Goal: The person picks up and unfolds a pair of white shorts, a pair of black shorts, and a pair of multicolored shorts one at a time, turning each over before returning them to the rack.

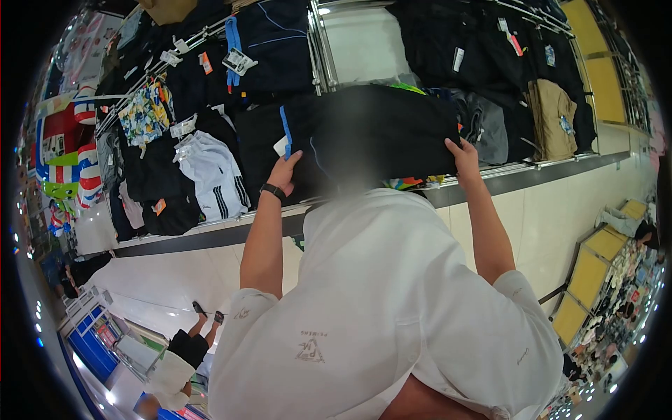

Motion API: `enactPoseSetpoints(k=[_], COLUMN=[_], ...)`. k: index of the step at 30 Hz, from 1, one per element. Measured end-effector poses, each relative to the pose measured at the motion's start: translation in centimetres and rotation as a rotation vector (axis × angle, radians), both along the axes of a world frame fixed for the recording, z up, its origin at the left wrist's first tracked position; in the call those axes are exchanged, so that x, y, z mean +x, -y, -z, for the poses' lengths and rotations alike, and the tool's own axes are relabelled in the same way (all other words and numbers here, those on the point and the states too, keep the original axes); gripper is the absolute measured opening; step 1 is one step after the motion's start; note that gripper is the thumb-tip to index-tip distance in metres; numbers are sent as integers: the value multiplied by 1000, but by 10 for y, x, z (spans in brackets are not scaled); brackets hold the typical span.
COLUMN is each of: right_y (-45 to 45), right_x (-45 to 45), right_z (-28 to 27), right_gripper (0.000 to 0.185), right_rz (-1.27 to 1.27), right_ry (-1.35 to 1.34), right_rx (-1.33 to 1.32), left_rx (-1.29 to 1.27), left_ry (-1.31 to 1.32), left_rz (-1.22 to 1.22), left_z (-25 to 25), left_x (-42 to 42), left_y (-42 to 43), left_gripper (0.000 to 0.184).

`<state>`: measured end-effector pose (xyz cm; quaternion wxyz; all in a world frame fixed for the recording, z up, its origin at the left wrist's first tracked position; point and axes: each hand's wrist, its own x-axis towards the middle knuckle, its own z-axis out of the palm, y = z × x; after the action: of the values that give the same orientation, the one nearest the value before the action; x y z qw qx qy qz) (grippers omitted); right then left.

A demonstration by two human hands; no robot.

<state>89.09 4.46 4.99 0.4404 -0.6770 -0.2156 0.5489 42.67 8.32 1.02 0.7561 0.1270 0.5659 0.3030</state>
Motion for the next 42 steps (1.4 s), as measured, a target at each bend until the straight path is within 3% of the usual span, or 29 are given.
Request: enactPoseSetpoints(k=[8,11,15,17,18,21,23,26,28,29,31,33,34,35,37,40,42], right_y=[-27,-38,-51,-54,-53,-51,-52,-50,-47,-43,-35,-26,-19,-13,-13,-41,-62], right_x=[-17,-28,-23,-4,1,19,18,12,4,-2,-34,-58,-77,-92,-118,-140,-151], right_z=[-63,-78,-69,-37,-20,52,55,43,29,16,-37,-38,-52,-38,-6,26,30], right_gripper=[27,26,24,25,25,32,33,35,37,37,37,34,38,41,52,57,59], right_rz=[3,-51,-80,-34,-30,-91,-99,-175,-261,-264,-227,-389,-546,-636,-755,-739,-783], right_ry=[-103,-75,-59,-40,-41,183,240,352,921,922,1201,858,647,481,527,443,440], right_rx=[112,175,179,123,122,58,27,-50,78,81,416,518,351,388,473,560,479], left_rx=[325,522,556,285,285,88,93,115,120,125,143,163,190,217,236,278,302], left_ry=[-102,-324,-382,-195,-197,-135,-208,-210,-234,-259,-267,-270,-261,-251,-277,-324,-338], left_rz=[22,128,143,23,28,122,110,126,129,132,131,138,119,100,110,122,135], left_z=[-68,-98,-97,-74,-58,-19,-10,-7,-11,-14,-20,-26,-28,-30,-32,-42,-50], left_x=[7,8,-2,-8,-11,-10,-1,1,4,5,6,9,11,12,12,11,15], left_y=[-16,-26,-32,-28,-21,2,14,20,19,19,19,18,18,18,18,18,20], left_gripper=[32,47,44,35,35,25,24,26,25,25,25,25,25,25,25,26,26])
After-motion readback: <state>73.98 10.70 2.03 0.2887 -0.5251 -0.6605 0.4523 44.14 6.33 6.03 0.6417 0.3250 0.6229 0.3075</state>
